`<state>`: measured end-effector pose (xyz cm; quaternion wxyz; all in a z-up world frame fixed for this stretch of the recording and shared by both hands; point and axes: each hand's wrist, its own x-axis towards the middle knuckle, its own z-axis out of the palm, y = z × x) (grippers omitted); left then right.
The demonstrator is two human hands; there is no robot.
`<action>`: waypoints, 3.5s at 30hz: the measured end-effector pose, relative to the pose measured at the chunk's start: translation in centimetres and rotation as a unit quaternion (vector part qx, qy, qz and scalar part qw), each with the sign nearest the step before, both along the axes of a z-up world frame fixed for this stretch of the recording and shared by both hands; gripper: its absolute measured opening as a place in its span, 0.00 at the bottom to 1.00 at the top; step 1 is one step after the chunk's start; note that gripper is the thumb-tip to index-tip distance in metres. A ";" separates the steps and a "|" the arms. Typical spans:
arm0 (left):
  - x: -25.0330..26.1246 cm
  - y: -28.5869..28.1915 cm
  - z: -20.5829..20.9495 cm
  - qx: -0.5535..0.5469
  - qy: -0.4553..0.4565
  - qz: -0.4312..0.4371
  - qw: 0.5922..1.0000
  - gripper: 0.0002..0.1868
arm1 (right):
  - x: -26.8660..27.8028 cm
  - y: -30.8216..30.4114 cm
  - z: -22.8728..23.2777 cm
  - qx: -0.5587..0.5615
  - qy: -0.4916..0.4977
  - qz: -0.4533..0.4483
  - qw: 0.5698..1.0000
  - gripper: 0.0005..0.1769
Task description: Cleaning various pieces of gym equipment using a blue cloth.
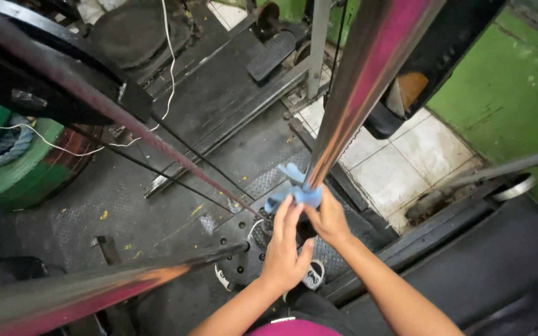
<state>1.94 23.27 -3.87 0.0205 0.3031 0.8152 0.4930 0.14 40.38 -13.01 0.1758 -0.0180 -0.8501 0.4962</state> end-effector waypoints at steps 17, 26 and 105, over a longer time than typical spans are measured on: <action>0.0 1.2 -4.5 -0.139 -0.138 -0.044 0.980 0.49 | 1.7 1.9 -7.7 0.022 -0.103 0.019 0.994 0.29; 3.4 -3.8 4.2 -0.023 -0.046 -0.184 0.981 0.32 | 9.6 0.5 1.3 -0.622 -0.040 -0.053 0.780 0.19; -21.9 45.9 20.5 -0.051 -0.053 -0.425 0.902 0.30 | -3.9 42.4 19.6 -0.487 0.040 -0.195 0.850 0.19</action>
